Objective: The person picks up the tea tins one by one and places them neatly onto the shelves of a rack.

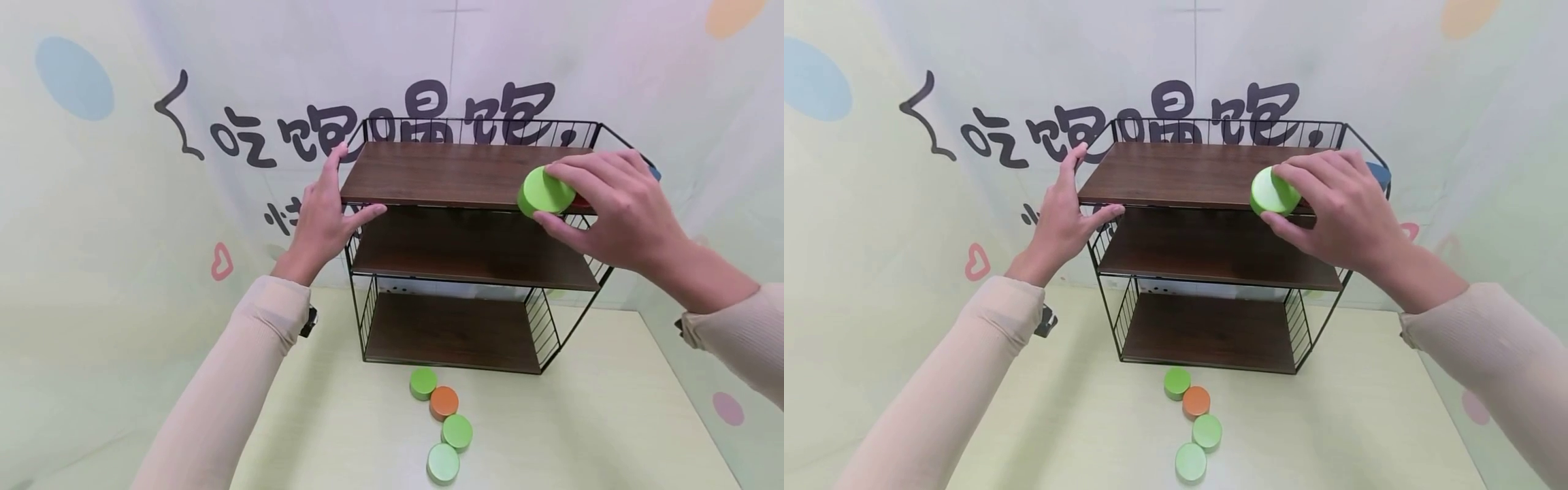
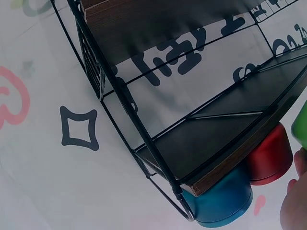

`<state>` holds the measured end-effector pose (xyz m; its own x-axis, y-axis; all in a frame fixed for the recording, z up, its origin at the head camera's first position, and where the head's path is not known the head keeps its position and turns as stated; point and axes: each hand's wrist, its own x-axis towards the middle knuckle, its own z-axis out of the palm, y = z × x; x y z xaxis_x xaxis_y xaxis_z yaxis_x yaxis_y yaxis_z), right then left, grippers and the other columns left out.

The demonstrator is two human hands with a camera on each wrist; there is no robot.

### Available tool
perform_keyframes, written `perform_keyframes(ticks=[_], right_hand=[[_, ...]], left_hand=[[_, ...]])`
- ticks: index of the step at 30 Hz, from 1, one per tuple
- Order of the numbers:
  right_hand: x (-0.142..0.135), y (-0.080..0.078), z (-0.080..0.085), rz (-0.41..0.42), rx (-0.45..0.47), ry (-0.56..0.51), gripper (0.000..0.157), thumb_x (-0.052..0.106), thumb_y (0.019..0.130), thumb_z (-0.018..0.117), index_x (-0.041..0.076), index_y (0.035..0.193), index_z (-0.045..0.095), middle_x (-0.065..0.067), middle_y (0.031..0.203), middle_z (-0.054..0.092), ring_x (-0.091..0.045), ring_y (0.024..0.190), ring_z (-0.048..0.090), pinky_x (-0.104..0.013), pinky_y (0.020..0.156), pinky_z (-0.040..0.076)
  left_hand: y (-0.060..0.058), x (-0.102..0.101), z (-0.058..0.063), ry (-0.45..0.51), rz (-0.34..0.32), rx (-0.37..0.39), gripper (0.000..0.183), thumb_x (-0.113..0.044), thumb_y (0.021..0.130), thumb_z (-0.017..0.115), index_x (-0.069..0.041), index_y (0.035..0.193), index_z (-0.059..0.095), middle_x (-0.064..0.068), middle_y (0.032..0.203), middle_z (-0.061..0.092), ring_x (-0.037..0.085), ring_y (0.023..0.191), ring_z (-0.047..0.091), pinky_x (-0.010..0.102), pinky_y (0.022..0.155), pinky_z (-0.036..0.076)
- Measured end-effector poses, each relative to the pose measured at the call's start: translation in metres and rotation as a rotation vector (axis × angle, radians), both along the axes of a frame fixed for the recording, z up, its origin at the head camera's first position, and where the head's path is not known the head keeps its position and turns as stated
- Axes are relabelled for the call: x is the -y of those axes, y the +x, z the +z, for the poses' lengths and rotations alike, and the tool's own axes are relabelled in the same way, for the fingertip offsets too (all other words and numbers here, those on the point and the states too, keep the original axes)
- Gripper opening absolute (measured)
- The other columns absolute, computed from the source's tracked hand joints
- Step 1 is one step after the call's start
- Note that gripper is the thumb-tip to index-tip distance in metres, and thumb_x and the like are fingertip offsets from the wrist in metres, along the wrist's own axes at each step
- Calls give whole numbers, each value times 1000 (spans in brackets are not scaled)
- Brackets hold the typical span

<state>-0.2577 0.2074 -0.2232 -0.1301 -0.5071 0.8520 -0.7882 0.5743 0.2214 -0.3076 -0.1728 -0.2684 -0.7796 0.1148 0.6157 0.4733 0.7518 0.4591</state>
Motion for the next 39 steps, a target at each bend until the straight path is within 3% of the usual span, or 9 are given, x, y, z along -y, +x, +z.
perform_keyframes(ticks=[6, 12, 17, 39], right_hand=[[2, -6, 1, -40, 31, -5, 61, 54, 94, 56, -2, 113, 70, -21, 103, 69, -42, 96, 59, -50, 77, 36], [2, -10, 2, -104, 47, 41, 58, 48, 93, 56, -3, 116, 69, -24, 106, 69, -42, 99, 58, -52, 79, 40], [3, -13, 2, -119, 108, 13, 51, 42, 90, 62, -1, 116, 70, -22, 108, 70, -41, 101, 58, -55, 83, 41], [3, -22, 1, -211, 218, 19, 40, 27, 89, 66, 2, 119, 69, -22, 113, 69, -40, 111, 54, -57, 92, 34]], left_hand=[[0, 1, -1, 12, 9, 19, 105, -57, 80, 76, -29, 159, 13, -15, 160, 26, 36, 133, 39, 52, 108, 32], [0, 2, 0, 5, 3, 12, 105, -57, 80, 76, -28, 159, 13, -14, 161, 25, 33, 136, 39, 50, 111, 29], [0, 2, 1, 0, 0, 3, 105, -57, 80, 75, -27, 159, 14, -14, 161, 24, 30, 138, 38, 49, 112, 28], [2, 0, 1, -11, -3, -3, 105, -58, 81, 74, -25, 159, 13, -13, 161, 24, 29, 139, 37, 50, 112, 28]])
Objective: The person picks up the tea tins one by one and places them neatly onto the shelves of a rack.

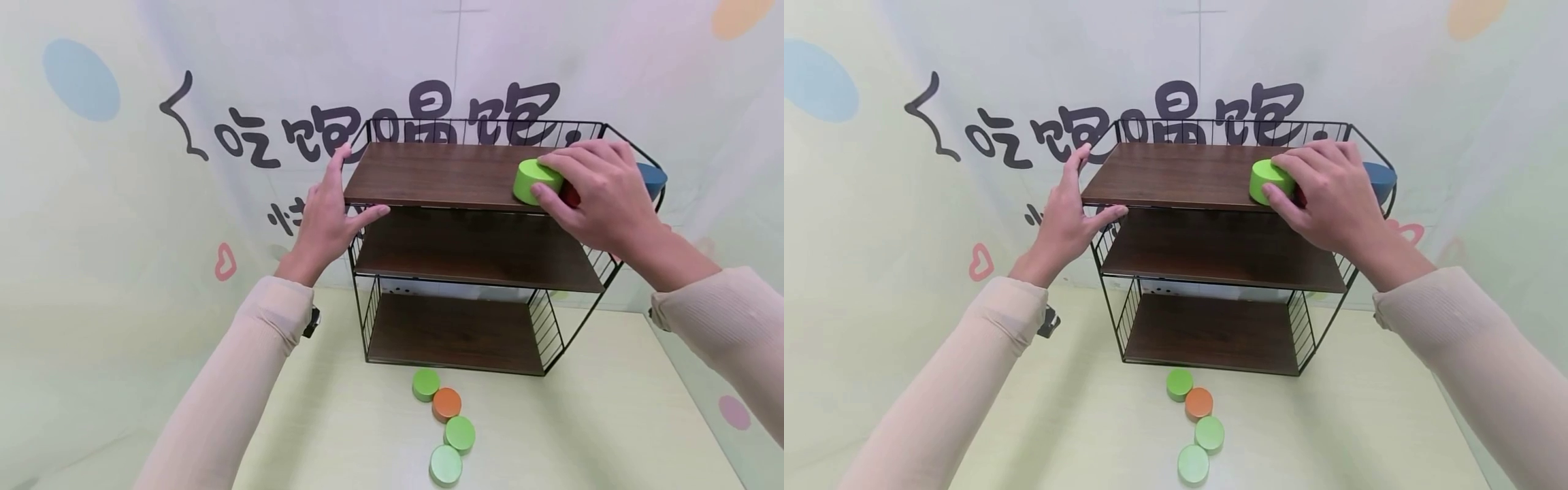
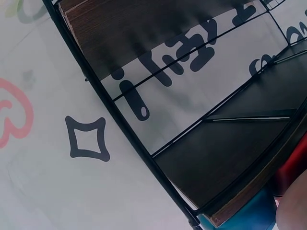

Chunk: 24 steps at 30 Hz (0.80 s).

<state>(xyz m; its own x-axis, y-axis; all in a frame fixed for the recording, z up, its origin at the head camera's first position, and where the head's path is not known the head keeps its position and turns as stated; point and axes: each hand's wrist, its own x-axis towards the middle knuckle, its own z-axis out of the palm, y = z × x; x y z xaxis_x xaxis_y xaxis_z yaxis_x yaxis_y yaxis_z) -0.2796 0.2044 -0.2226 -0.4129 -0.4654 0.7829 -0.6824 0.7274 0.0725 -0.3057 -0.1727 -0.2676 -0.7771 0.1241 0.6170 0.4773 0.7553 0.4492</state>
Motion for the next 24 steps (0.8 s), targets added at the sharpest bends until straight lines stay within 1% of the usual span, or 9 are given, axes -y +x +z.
perform_keyframes(ticks=[6, 10, 12, 15, 19, 22, 24], right_hand=[[-2, -1, -1, -9, 7, -4, 40, 28, 89, 65, 2, 119, 70, -22, 113, 69, -41, 112, 54, -57, 93, 34], [-2, -2, -3, -13, -12, -2, 42, 31, 90, 62, 2, 120, 69, -21, 116, 68, -40, 113, 54, -57, 93, 34], [-1, -2, -4, -7, -40, -10, 45, 34, 91, 59, 2, 121, 69, -21, 117, 68, -41, 114, 53, -58, 93, 34], [1, 0, -5, 0, -111, -10, 50, 38, 94, 52, 0, 123, 67, -21, 120, 66, -42, 115, 52, -59, 93, 34], [4, 5, -8, 14, -206, -39, 53, 40, 94, 49, -1, 123, 66, -22, 121, 65, -44, 114, 52, -60, 93, 34], [10, 12, -9, 31, -249, -116, 52, 40, 92, 52, 0, 122, 67, -22, 120, 65, -44, 113, 53, -59, 94, 35], [14, 17, -10, 38, -259, -163, 53, 42, 91, 53, 1, 122, 66, -22, 120, 65, -44, 114, 53, -58, 96, 35]], left_hand=[[0, -2, -1, -5, -2, -8, 105, -57, 81, 75, -23, 159, 13, -12, 161, 24, 29, 138, 37, 50, 112, 28], [0, -2, -1, -5, -1, -8, 105, -55, 81, 76, -24, 159, 13, -11, 162, 24, 29, 138, 37, 50, 112, 28], [0, -2, -1, -4, 2, -7, 105, -55, 81, 76, -24, 159, 13, -11, 162, 24, 29, 138, 38, 49, 112, 28], [0, -1, -1, -6, 2, -6, 106, -57, 81, 75, -24, 159, 13, -11, 162, 24, 28, 139, 37, 49, 112, 28], [-1, -2, -1, -9, -1, -8, 106, -57, 81, 74, -23, 159, 12, -10, 162, 24, 25, 140, 36, 48, 113, 27], [-1, -1, -1, -2, 1, -4, 105, -57, 81, 75, -24, 159, 13, -11, 162, 24, 29, 138, 38, 50, 112, 28], [-2, -1, 0, 2, 2, -3, 105, -57, 81, 75, -25, 159, 13, -12, 161, 24, 31, 137, 39, 51, 111, 29]])
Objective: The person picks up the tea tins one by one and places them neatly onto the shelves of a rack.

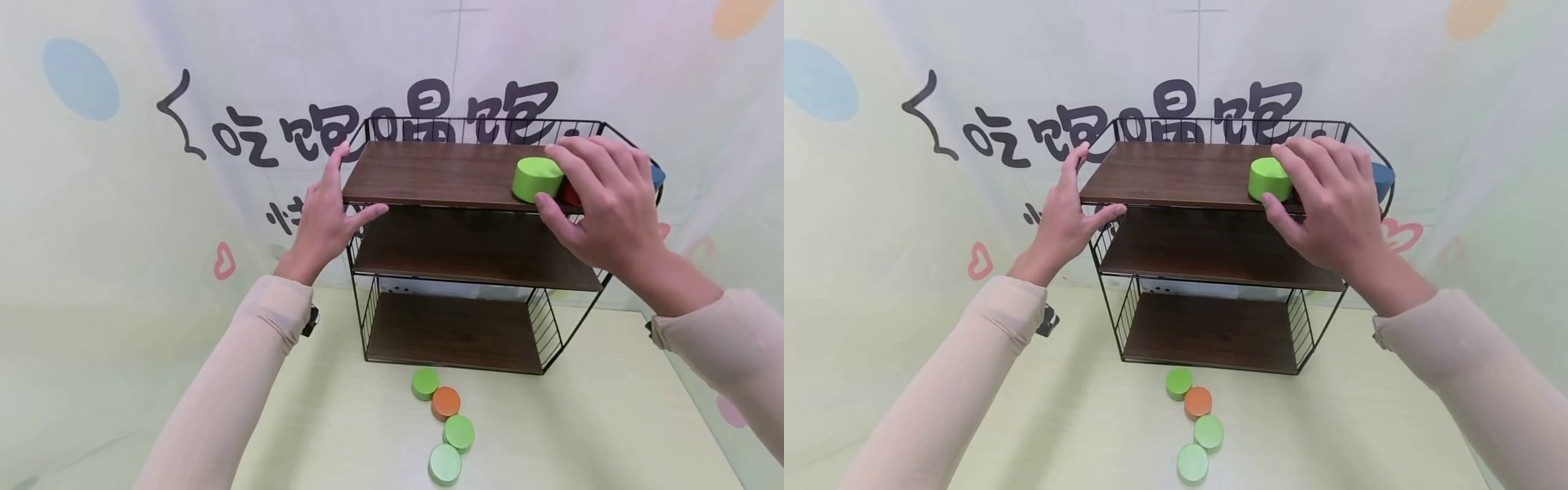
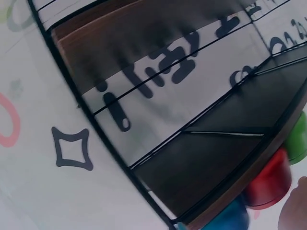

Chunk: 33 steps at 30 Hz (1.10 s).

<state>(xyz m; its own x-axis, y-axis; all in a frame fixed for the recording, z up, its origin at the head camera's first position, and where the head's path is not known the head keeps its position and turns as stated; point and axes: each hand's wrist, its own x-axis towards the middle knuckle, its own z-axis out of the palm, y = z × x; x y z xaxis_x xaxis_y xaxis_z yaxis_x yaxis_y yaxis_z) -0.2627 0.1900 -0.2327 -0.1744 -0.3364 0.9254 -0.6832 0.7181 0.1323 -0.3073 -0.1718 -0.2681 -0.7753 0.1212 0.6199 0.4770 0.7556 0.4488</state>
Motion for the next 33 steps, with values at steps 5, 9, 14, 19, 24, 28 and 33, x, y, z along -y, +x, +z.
perform_keyframes(ticks=[5, 9, 14, 19, 24, 28, 33], right_hand=[[7, 10, -3, 16, -20, -51, 53, 43, 91, 54, 1, 120, 67, -21, 119, 65, -44, 112, 54, -55, 97, 36], [11, 15, -10, 58, -86, -109, 50, 41, 91, 55, -1, 113, 69, -21, 113, 68, -45, 105, 57, -57, 88, 38], [13, 21, -23, 87, -156, -133, 50, 43, 94, 54, -3, 106, 71, -21, 106, 70, -44, 98, 60, -58, 81, 38], [10, 25, -34, 99, -131, -100, 51, 44, 96, 53, -3, 107, 70, -23, 106, 69, -46, 97, 60, -58, 79, 38], [8, 28, -50, 103, -86, -67, 50, 44, 96, 53, -2, 109, 70, -23, 108, 68, -44, 98, 60, -57, 80, 38], [5, 29, -67, 108, -31, -21, 49, 42, 95, 55, -1, 113, 70, -23, 111, 68, -44, 99, 60, -56, 81, 38], [0, 28, -92, 103, 36, 74, 50, 39, 94, 56, -2, 119, 68, -24, 114, 67, -45, 99, 61, -56, 81, 41]], left_hand=[[0, 0, -1, -3, 3, 7, 105, -58, 81, 75, -26, 159, 13, -13, 161, 24, 31, 138, 39, 51, 112, 28], [0, -1, -2, -3, 2, 17, 105, -58, 81, 74, -27, 159, 13, -13, 161, 24, 33, 137, 39, 52, 111, 29], [-1, -1, -1, 4, -1, 20, 105, -59, 81, 74, -28, 159, 13, -13, 161, 24, 35, 135, 40, 54, 110, 30], [-1, 0, 1, 19, 9, 29, 105, -58, 80, 75, -30, 159, 12, -14, 160, 26, 34, 137, 39, 52, 111, 29], [-1, 0, 2, 21, 5, 33, 105, -59, 80, 75, -30, 159, 13, -15, 160, 25, 35, 137, 38, 53, 110, 30], [0, -1, 2, 23, 10, 43, 105, -59, 80, 75, -31, 159, 12, -15, 160, 25, 38, 134, 39, 56, 108, 32], [0, -1, 1, 23, 14, 43, 105, -58, 80, 75, -32, 159, 12, -15, 160, 25, 38, 135, 39, 56, 108, 32]])
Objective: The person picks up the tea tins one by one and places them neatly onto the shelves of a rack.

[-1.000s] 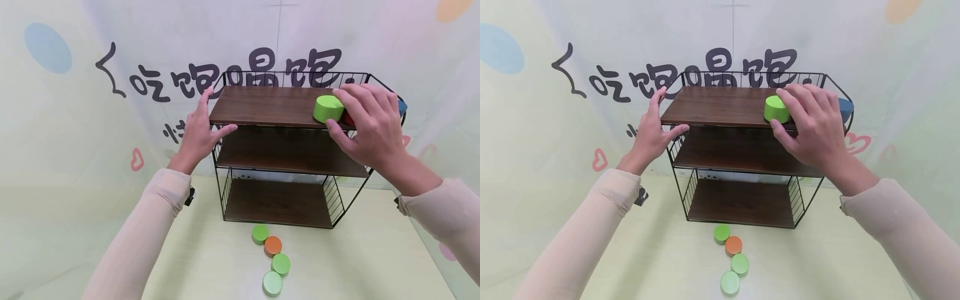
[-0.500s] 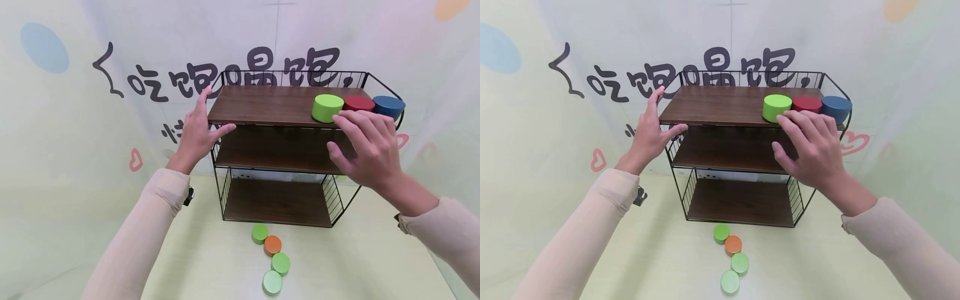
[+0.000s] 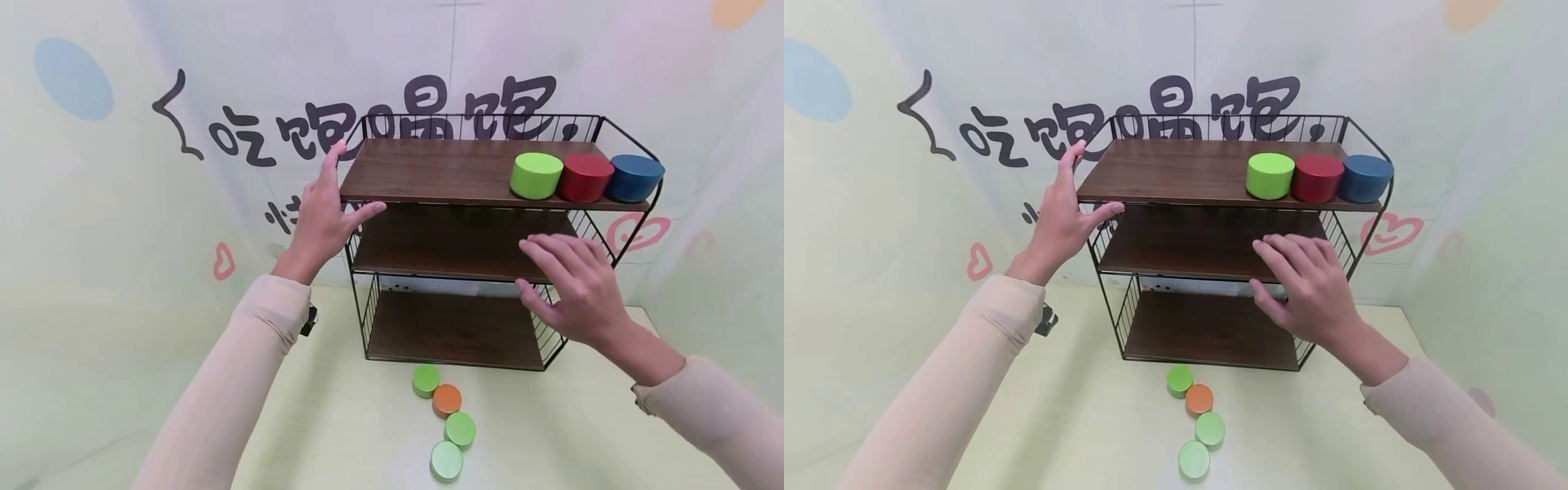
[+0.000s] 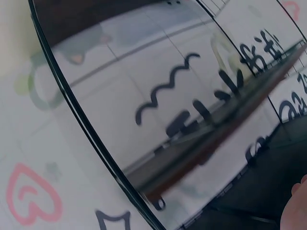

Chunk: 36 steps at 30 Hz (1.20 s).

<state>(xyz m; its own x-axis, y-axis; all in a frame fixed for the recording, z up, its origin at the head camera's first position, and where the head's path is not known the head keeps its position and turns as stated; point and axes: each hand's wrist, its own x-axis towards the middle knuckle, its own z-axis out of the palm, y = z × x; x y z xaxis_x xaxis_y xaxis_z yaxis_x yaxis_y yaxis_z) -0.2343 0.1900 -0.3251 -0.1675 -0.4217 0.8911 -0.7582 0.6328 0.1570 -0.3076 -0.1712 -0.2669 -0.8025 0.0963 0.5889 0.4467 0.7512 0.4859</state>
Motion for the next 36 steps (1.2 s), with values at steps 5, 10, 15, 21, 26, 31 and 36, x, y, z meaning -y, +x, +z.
perform_keyframes(ticks=[5, 10, 15, 21, 26, 31, 36], right_hand=[[-1, 1, -23, -5, 47, 54, 50, 39, 95, 55, -2, 121, 68, -23, 115, 67, -42, 100, 62, -54, 82, 43], [-2, 6, -43, -17, 110, 77, 53, 43, 96, 53, -1, 122, 68, -21, 117, 66, -39, 102, 62, -53, 83, 45], [-1, 8, -62, -15, 146, 74, 52, 44, 96, 53, 0, 121, 68, -19, 115, 67, -37, 101, 63, -52, 83, 46], [2, 13, -83, 6, 174, 75, 50, 43, 97, 52, 0, 118, 69, -17, 113, 68, -35, 100, 63, -49, 80, 45], [5, 17, -99, 14, 192, 73, 49, 43, 98, 51, 1, 117, 70, -15, 110, 69, -34, 97, 64, -49, 77, 46], [9, 22, -116, 27, 207, 63, 47, 41, 98, 52, 2, 117, 71, -14, 109, 69, -31, 95, 65, -49, 75, 47], [11, 28, -134, 21, 243, 60, 48, 42, 98, 51, 3, 117, 70, -12, 109, 69, -29, 94, 65, -48, 73, 47]], left_hand=[[-1, 1, 0, -7, -5, -12, 105, -58, 80, 75, -30, 159, 13, -15, 161, 25, 34, 137, 38, 54, 110, 30], [-1, 1, 0, -14, -6, -20, 105, -58, 80, 75, -29, 159, 12, -15, 161, 24, 32, 138, 38, 52, 111, 29], [-1, 1, 0, -18, -6, -25, 105, -58, 80, 75, -29, 159, 12, -15, 161, 24, 31, 139, 38, 51, 113, 28], [-1, 1, 0, -22, -8, -36, 105, -58, 80, 75, -28, 159, 13, -14, 161, 24, 30, 139, 39, 49, 113, 27], [-1, 1, -1, -25, -3, -36, 105, -58, 80, 75, -28, 159, 13, -15, 161, 24, 32, 138, 39, 50, 113, 28], [-1, 1, -1, -25, -1, -31, 105, -59, 80, 74, -28, 160, 13, -15, 161, 24, 32, 138, 38, 52, 112, 29], [-1, 1, -1, -17, 2, -21, 105, -59, 80, 75, -29, 159, 12, -15, 161, 24, 30, 139, 38, 52, 112, 29]])
